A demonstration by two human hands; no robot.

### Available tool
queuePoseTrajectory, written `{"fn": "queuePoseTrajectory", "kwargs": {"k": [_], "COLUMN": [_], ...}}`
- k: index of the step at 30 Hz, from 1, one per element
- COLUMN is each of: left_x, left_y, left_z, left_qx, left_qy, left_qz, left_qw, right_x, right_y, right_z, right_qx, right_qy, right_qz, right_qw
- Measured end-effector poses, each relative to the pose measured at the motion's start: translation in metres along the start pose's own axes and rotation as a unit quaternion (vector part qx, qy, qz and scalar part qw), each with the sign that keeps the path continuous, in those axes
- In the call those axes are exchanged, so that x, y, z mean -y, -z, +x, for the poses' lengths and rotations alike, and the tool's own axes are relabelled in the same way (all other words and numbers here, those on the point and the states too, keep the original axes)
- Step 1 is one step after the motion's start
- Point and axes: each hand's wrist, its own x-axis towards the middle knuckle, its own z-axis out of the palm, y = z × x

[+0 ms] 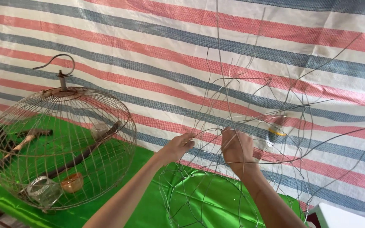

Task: Assembling a wire birdcage by manually twisting metal wires together to form the structure.

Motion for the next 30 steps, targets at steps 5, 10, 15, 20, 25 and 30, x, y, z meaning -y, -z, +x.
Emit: {"fn": "queuePoseTrajectory", "kwargs": {"k": [5,10,15,20,25,30], "left_x": [0.000,0.014,0.039,0.031,0.009,-0.018], "left_y": [-0.016,-0.028,-0.028,-0.032,-0.032,-0.033], "left_z": [-0.016,-0.012,-0.006,-0.008,-0.024,-0.034], "left_qx": [-0.038,-0.085,-0.098,-0.112,-0.117,-0.128], "left_qy": [-0.055,-0.007,-0.016,-0.004,0.019,0.036], "left_qz": [0.029,-0.031,-0.074,-0.115,-0.157,-0.210], "left_qw": [0.997,0.996,0.992,0.987,0.980,0.969], "right_x": [0.008,0.017,0.024,0.027,0.021,0.019], "right_y": [0.004,-0.007,-0.012,-0.011,-0.026,-0.020], "right_z": [-0.010,-0.003,0.000,0.003,0.014,0.008], "right_qx": [-0.010,-0.042,-0.061,-0.071,-0.072,-0.072], "right_qy": [0.093,0.050,0.049,0.035,0.038,0.040], "right_qz": [-0.130,-0.108,-0.107,-0.107,-0.106,-0.110], "right_qw": [0.987,0.992,0.991,0.991,0.991,0.990]}}
